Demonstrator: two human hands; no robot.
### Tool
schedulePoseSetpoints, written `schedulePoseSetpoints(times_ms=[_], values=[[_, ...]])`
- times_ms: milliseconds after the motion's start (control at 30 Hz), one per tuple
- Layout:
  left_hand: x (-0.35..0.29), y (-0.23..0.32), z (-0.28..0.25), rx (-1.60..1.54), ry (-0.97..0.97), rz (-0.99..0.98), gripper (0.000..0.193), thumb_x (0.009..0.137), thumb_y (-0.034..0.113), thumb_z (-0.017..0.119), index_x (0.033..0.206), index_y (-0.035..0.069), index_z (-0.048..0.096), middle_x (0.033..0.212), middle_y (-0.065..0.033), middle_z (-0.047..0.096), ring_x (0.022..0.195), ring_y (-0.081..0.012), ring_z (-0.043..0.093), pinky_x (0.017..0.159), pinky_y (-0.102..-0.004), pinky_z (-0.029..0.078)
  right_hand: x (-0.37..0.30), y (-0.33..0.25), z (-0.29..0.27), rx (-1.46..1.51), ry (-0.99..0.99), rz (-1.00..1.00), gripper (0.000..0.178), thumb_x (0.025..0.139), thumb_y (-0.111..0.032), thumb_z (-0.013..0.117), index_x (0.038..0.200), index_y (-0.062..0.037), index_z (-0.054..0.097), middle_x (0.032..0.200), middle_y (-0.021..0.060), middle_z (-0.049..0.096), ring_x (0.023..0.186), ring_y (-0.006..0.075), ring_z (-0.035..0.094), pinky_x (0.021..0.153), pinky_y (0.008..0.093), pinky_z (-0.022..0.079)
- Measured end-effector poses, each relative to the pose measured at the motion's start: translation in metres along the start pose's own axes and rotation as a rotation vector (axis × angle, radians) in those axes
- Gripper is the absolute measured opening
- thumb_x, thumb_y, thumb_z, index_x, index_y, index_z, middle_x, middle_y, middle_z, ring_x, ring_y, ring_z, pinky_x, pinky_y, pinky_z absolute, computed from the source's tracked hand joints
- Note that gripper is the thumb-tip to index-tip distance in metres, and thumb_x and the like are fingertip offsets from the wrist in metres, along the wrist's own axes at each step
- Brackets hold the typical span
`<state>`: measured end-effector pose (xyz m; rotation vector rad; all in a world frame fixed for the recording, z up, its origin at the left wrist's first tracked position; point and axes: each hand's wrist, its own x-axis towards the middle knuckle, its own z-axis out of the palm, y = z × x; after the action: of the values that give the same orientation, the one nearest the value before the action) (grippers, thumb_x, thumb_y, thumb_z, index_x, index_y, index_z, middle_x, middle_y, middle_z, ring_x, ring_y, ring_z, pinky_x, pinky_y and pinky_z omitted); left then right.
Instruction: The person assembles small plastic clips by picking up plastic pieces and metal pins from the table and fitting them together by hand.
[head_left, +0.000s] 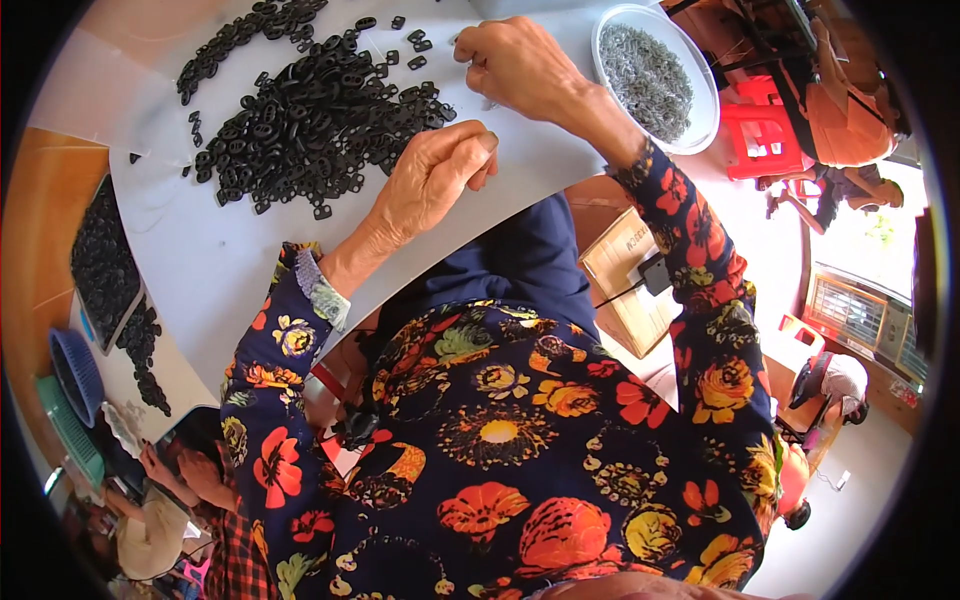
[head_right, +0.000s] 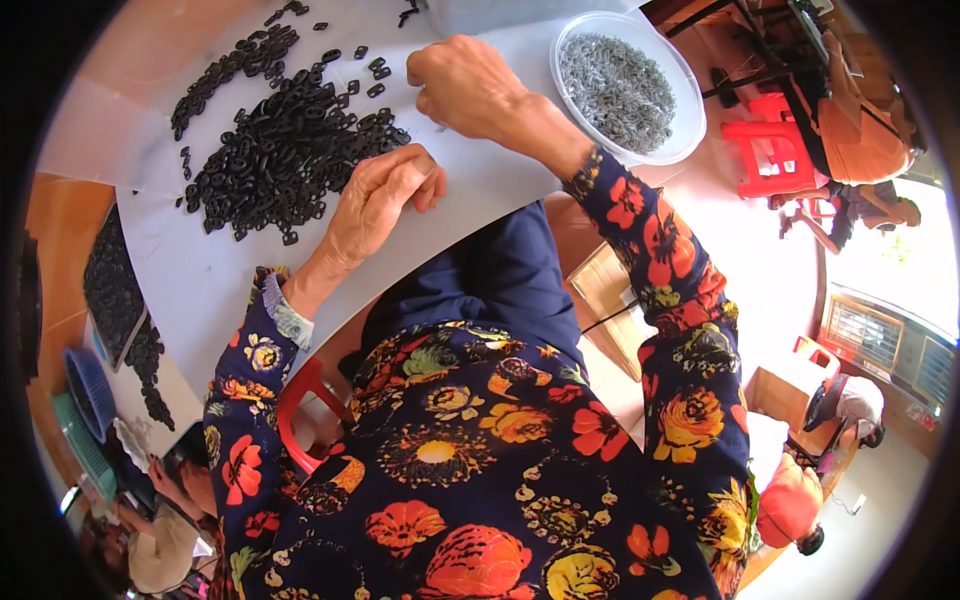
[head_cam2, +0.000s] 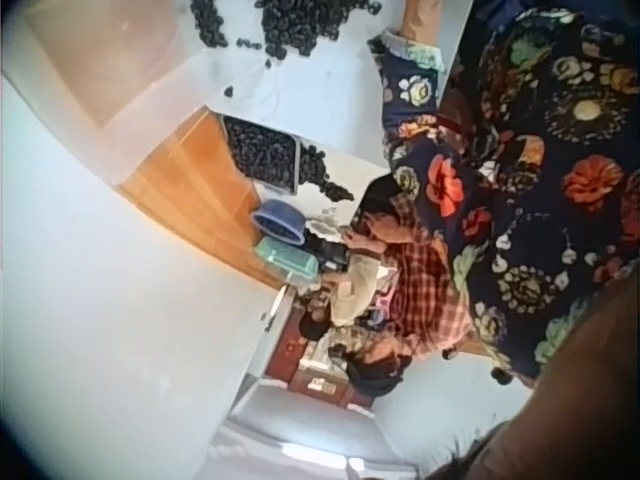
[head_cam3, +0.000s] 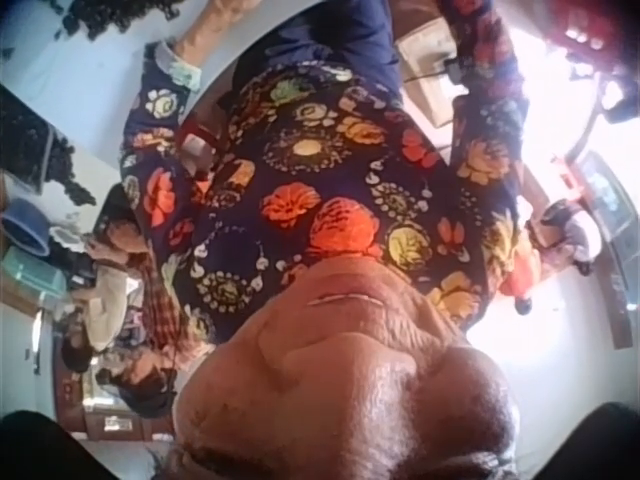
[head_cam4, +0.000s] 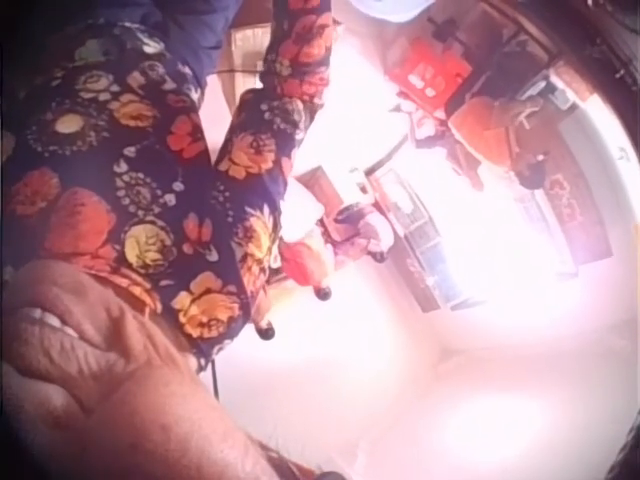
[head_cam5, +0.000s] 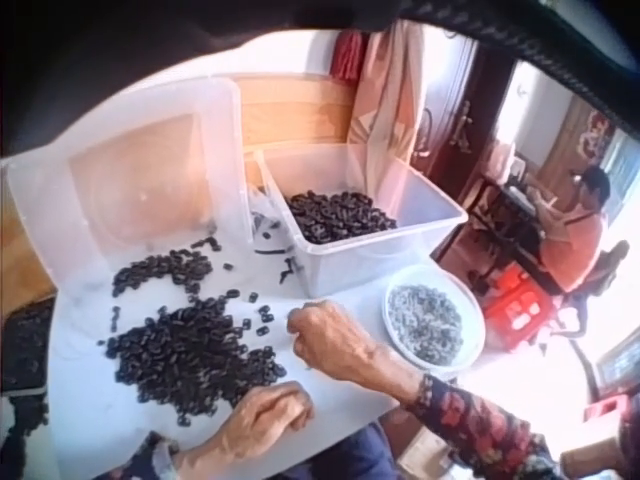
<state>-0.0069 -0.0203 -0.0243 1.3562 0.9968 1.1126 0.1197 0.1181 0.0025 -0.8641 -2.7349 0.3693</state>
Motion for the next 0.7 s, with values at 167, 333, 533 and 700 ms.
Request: schedulePoseSetpoints(times_ms=[167, 333, 533, 700], values=[[-0.001, 0.012, -0.015, 0.201, 0.043, 0.040, 0.020, 0.092, 0.017, 0.051, 0.080, 0.002, 0.052, 0.063, 0.0005, 0.046, 0.061, -0.0080, 0.041, 0.056, -0.0258, 0.039, -0.041, -0.026, -0.009, 0.413, 0.217, 0.084, 0.016, 0.071, -0.007, 0.062, 0.084, 0.0007, 0.067, 0.071, 0.0163, 0.064, 0.067, 0.0316, 0.065, 0.065, 0.0361, 0.053], [0.038, 0.032, -0.061, 0.804, 0.197, 0.239, 0.009, 0.088, 0.007, 0.054, 0.089, -0.001, 0.056, 0.070, -0.0113, 0.054, 0.062, -0.0196, 0.051, 0.060, -0.0306, 0.044, -0.073, -0.028, 0.008, 0.571, 0.265, 0.176, 0.011, 0.080, -0.004, 0.063, 0.091, 0.0000, 0.065, 0.073, 0.0068, 0.061, 0.060, 0.0121, 0.057, 0.059, 0.0256, 0.047], [0.059, 0.020, -0.087, 1.071, 0.054, 0.217, 0.009, 0.080, 0.006, 0.055, 0.086, -0.001, 0.054, 0.077, -0.0178, 0.055, 0.077, -0.0359, 0.053, 0.073, -0.0423, 0.044, -0.079, -0.032, 0.013, 0.791, 0.317, 0.262, 0.009, 0.080, -0.008, 0.066, 0.087, -0.0023, 0.065, 0.072, 0.0046, 0.062, 0.059, 0.0097, 0.057, 0.058, 0.0255, 0.048], [0.082, -0.002, -0.079, 1.144, -0.095, 0.225, 0.009, 0.079, 0.005, 0.054, 0.083, -0.002, 0.050, 0.080, -0.0178, 0.056, 0.081, -0.0367, 0.053, 0.077, -0.0443, 0.044, -0.087, -0.020, 0.018, 0.787, 0.307, 0.322, 0.009, 0.080, -0.008, 0.067, 0.088, -0.0021, 0.066, 0.070, 0.0041, 0.064, 0.061, 0.0077, 0.058, 0.059, 0.0244, 0.048]])
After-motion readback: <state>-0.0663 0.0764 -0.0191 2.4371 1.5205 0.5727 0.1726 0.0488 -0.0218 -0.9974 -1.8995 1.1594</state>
